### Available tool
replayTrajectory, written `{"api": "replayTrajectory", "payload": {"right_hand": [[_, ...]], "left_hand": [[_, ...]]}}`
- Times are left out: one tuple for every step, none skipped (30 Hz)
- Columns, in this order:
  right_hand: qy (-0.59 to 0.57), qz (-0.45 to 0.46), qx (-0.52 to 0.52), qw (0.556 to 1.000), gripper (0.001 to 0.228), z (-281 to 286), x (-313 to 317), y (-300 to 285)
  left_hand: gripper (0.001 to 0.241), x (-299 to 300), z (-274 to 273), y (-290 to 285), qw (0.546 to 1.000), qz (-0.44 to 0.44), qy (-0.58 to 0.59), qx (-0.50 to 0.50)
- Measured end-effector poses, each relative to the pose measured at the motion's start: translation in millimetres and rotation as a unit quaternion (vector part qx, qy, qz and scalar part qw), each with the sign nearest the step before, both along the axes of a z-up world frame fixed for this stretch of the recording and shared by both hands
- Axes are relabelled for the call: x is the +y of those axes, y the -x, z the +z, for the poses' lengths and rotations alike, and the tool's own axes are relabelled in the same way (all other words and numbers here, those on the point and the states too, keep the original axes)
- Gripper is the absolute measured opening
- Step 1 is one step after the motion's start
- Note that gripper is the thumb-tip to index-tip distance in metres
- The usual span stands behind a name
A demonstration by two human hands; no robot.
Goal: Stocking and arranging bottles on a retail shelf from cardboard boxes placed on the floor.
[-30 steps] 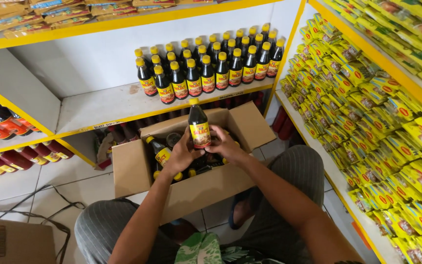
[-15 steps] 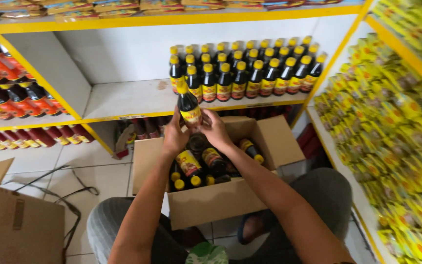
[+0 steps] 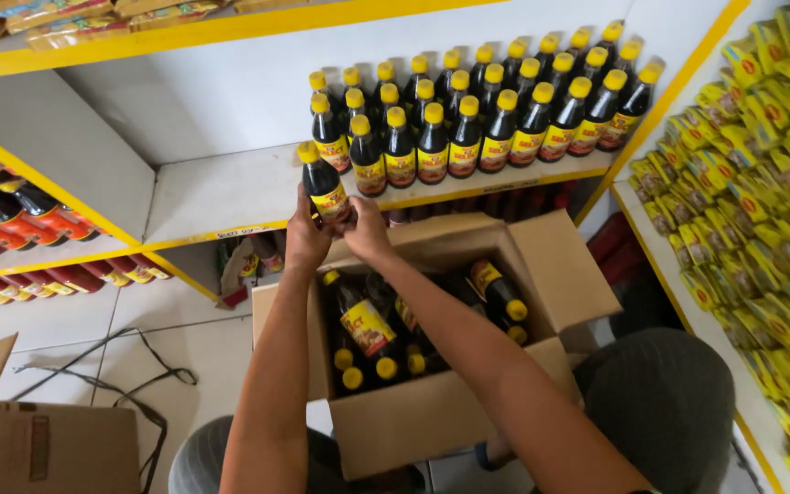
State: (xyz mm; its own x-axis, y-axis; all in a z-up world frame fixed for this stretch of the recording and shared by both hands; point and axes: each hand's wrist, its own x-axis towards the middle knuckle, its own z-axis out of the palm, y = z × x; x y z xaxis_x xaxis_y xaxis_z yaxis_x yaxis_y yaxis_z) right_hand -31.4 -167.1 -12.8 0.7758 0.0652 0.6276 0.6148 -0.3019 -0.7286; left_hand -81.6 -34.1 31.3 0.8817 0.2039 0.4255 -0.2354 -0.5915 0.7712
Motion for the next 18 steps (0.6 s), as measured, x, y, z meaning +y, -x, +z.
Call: {"api": "replayTrajectory", "payload": {"right_hand": [[0.018, 0.010, 0.036, 0.999, 0.054, 1, 1, -3], [0.035, 0.021, 0.072, 0.997, 0.052, 1, 2, -5], [0.036, 0.021, 0.074, 0.996, 0.052, -2, 4, -12], [0.045, 0.037, 0.062, 0.996, 0.052, -6, 6, -18], [0.054, 0.051, 0.050, 0.996, 0.053, -10, 6, -24], [0.055, 0.049, 0.054, 0.996, 0.053, -18, 9, -29], [0.049, 0.080, 0.068, 0.993, 0.059, -24, 11, -36], [0.043, 0.111, 0.081, 0.990, 0.066, -31, 13, -43], [0.043, 0.108, 0.082, 0.990, 0.066, -18, 11, -36], [0.000, 0.137, 0.145, 0.980, 0.068, -6, 9, -29], [-0.043, 0.166, 0.207, 0.963, 0.071, 7, 7, -20], [-0.045, 0.161, 0.210, 0.963, 0.071, -3, 11, -29], [-0.006, 0.129, 0.219, 0.967, 0.065, -15, 14, -33], [0.034, 0.096, 0.229, 0.968, 0.060, -28, 17, -37], [0.034, 0.093, 0.233, 0.967, 0.060, -30, 16, -39], [0.043, 0.090, 0.244, 0.965, 0.065, -33, 16, -41], [0.053, 0.088, 0.252, 0.962, 0.070, -32, 17, -45], [0.053, 0.086, 0.253, 0.962, 0.070, -22, 14, -40]], "left_hand": [[0.105, 1, 1, -5, 1.000, 0.001, -0.007, 0.002], [0.105, 2, 2, -9, 1.000, 0.001, -0.013, 0.004], [0.105, 5, -3, -15, 1.000, 0.002, -0.012, 0.006], [0.106, 9, -8, -21, 1.000, -0.001, -0.022, 0.001], [0.108, 10, -13, -27, 0.999, -0.007, -0.032, -0.003], [0.108, 11, -14, -31, 0.999, -0.009, -0.031, 0.000], [0.107, 11, -14, -36, 0.999, -0.011, -0.035, 0.005], [0.107, 11, -14, -41, 0.999, -0.013, -0.040, 0.009], [0.107, 9, -15, -45, 0.999, -0.017, -0.040, 0.010], [0.104, 8, -16, -48, 0.999, -0.017, -0.023, 0.022], [0.101, 6, -17, -51, 0.999, -0.018, -0.007, 0.034], [0.101, 5, -16, -57, 0.999, -0.023, -0.008, 0.037], [0.098, 3, -17, -59, 0.999, -0.016, -0.006, 0.031], [0.095, 2, -19, -61, 1.000, -0.008, -0.005, 0.024], [0.095, 3, -26, -64, 1.000, -0.012, -0.005, 0.029], [0.093, 5, -33, -66, 0.999, 0.006, -0.033, 0.012], [0.092, 8, -38, -71, 0.998, 0.024, -0.062, -0.009], [0.092, 8, -41, -72, 0.998, 0.022, -0.062, -0.007]]}}
